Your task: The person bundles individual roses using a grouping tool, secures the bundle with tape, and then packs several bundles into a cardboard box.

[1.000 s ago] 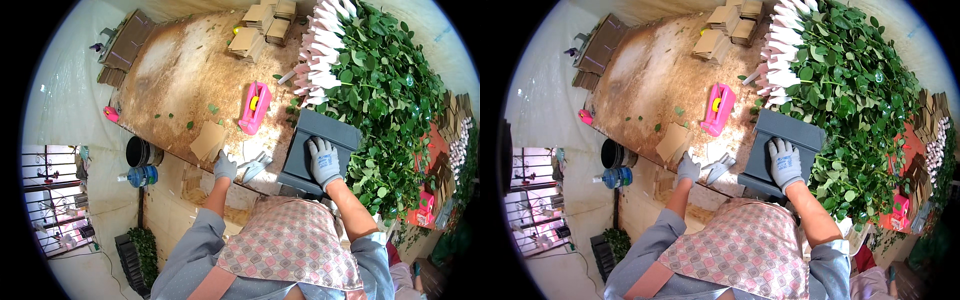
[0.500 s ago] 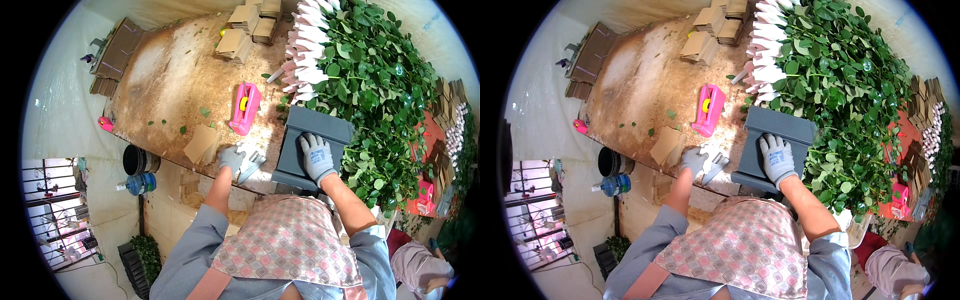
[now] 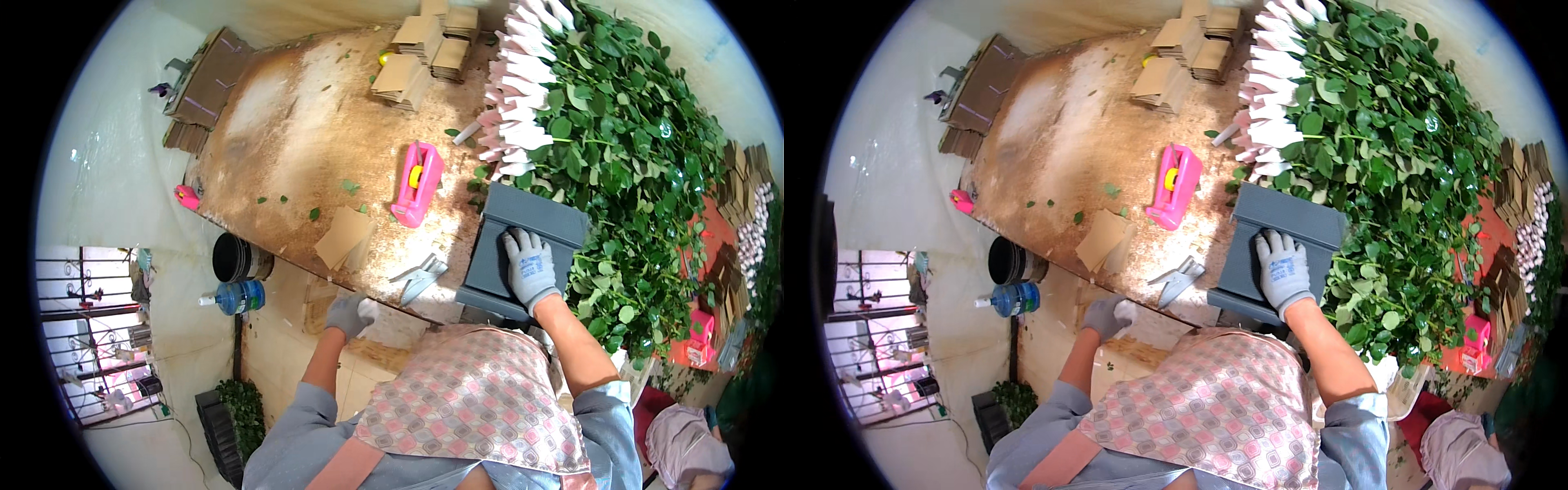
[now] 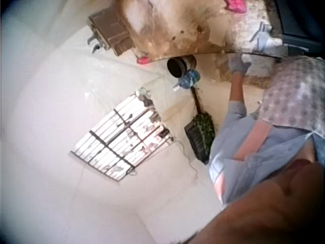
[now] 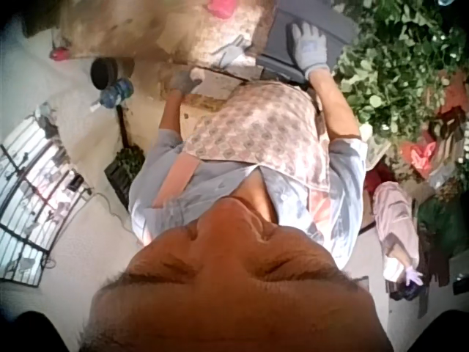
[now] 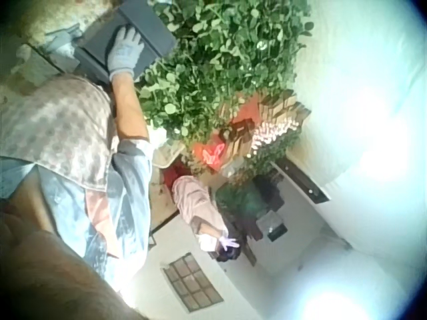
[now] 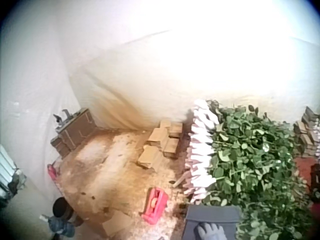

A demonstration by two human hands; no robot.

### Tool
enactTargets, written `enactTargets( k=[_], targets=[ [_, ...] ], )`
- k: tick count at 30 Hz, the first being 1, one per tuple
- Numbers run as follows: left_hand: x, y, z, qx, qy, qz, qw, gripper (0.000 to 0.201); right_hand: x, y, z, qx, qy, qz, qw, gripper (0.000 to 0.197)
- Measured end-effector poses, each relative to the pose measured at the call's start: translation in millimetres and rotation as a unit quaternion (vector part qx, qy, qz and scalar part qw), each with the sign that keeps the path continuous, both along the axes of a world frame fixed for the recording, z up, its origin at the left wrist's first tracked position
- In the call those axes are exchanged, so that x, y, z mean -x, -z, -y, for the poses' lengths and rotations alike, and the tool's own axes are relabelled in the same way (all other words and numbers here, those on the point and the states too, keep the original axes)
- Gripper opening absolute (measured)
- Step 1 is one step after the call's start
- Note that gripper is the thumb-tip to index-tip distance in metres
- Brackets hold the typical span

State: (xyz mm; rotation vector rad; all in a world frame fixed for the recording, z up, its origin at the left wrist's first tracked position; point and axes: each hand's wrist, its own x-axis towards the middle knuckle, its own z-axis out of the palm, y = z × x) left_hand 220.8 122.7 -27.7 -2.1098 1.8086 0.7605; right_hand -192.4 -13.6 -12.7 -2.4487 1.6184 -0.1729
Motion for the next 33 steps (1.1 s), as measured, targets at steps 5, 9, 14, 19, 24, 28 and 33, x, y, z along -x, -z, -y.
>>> enactTargets(
  k=[5, 9, 14, 19, 24, 28, 33],
  targets=[
    [-39, -4, 18, 0.079, -0.058, 0.065, 0.993, 0.067, -5, 1, -1, 0.009, -0.014, -0.038, 0.999, 0.049],
    [-32, -21, 91, 0.251, -0.030, 0.080, 0.964, 0.081, -2, 0, 1, 0.005, -0.006, -0.046, 0.999, 0.049],
    [-40, -9, 121, 0.122, -0.061, 0.147, 0.980, 0.101, -6, -1, -1, 0.014, -0.017, -0.051, 0.998, 0.049],
    [-39, -19, 115, 0.144, -0.060, 0.120, 0.980, 0.099, -8, 0, -3, 0.016, -0.016, -0.048, 0.999, 0.049],
    [-31, -59, 110, 0.290, -0.062, 0.084, 0.951, 0.089, -4, -1, -3, 0.011, -0.008, -0.045, 0.999, 0.049],
    [8, -88, 109, 0.431, -0.126, -0.152, 0.881, 0.073, 0, 3, -1, 0.016, 0.015, 0.012, 1.000, 0.042],
    [131, -87, 110, 0.256, -0.198, -0.602, 0.730, 0.040, 3, 4, 0, 0.046, -0.007, 0.062, 0.997, 0.044]
  ],
)
